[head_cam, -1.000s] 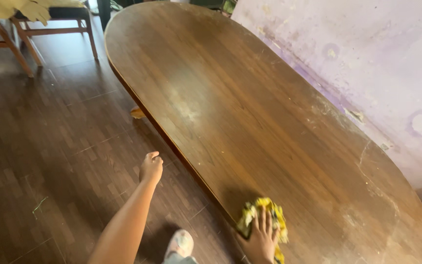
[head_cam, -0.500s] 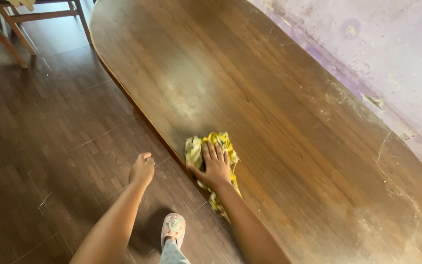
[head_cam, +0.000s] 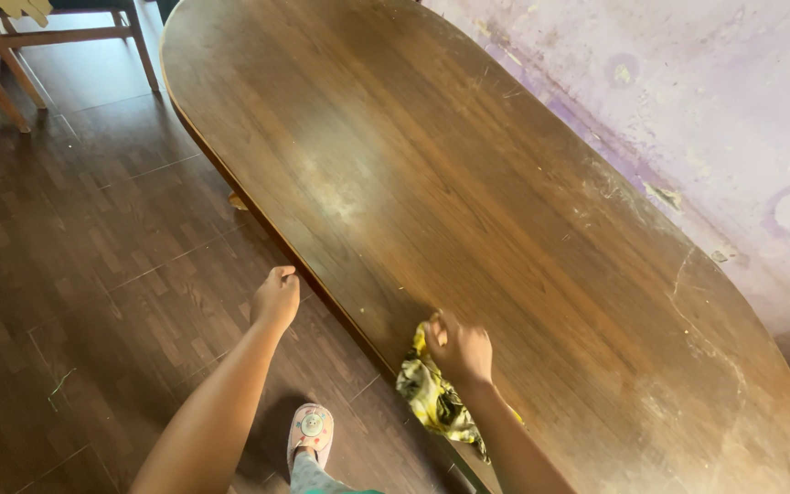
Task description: The person wipes a wooden dining table with a yellow patterned cloth. They move around the table, wiping different sections in circular and back-and-forth motions, then fold the cloth and continue wiping.
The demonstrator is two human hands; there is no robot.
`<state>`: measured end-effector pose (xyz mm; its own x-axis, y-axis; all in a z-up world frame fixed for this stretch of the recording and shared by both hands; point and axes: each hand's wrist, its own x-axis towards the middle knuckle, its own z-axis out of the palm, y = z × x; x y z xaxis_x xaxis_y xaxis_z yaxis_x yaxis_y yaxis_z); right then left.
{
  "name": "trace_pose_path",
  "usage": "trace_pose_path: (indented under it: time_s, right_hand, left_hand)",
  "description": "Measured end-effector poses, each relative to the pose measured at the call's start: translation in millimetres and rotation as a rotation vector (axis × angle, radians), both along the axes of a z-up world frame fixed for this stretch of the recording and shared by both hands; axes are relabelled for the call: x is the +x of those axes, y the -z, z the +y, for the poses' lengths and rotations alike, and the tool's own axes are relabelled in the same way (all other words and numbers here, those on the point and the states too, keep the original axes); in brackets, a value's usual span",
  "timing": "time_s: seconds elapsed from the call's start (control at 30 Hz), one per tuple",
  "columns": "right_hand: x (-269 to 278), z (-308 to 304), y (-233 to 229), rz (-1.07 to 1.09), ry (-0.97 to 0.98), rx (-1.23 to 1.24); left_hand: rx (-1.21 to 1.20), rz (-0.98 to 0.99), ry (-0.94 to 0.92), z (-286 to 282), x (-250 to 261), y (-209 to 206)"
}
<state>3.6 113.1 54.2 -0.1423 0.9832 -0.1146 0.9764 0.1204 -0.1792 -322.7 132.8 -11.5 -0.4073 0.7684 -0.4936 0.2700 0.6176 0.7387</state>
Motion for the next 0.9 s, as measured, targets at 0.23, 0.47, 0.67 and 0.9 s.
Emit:
trace_pose_path:
  time_s: [0.23, 0.47, 0.67, 0.9]
  right_hand:
    - [-44, 72, 41, 0.087, -0.058, -0.022]
    - [-36, 51, 42, 0.281, 0.192, -0.113]
    - [-58, 13, 19, 0.100, -0.207, -0.306]
    - [-82, -12, -7, 0.081, -0.228, -0.369]
  left_hand:
    - [-0.009, 0.040, 0.069, 3, 12, -23]
    - [-0.065, 0.092, 0.046, -3, 0, -11]
    - [-0.119, 0.179, -0.030, -14, -21, 22]
    - [-0.098, 0.153, -0.033, -17, -16, 23]
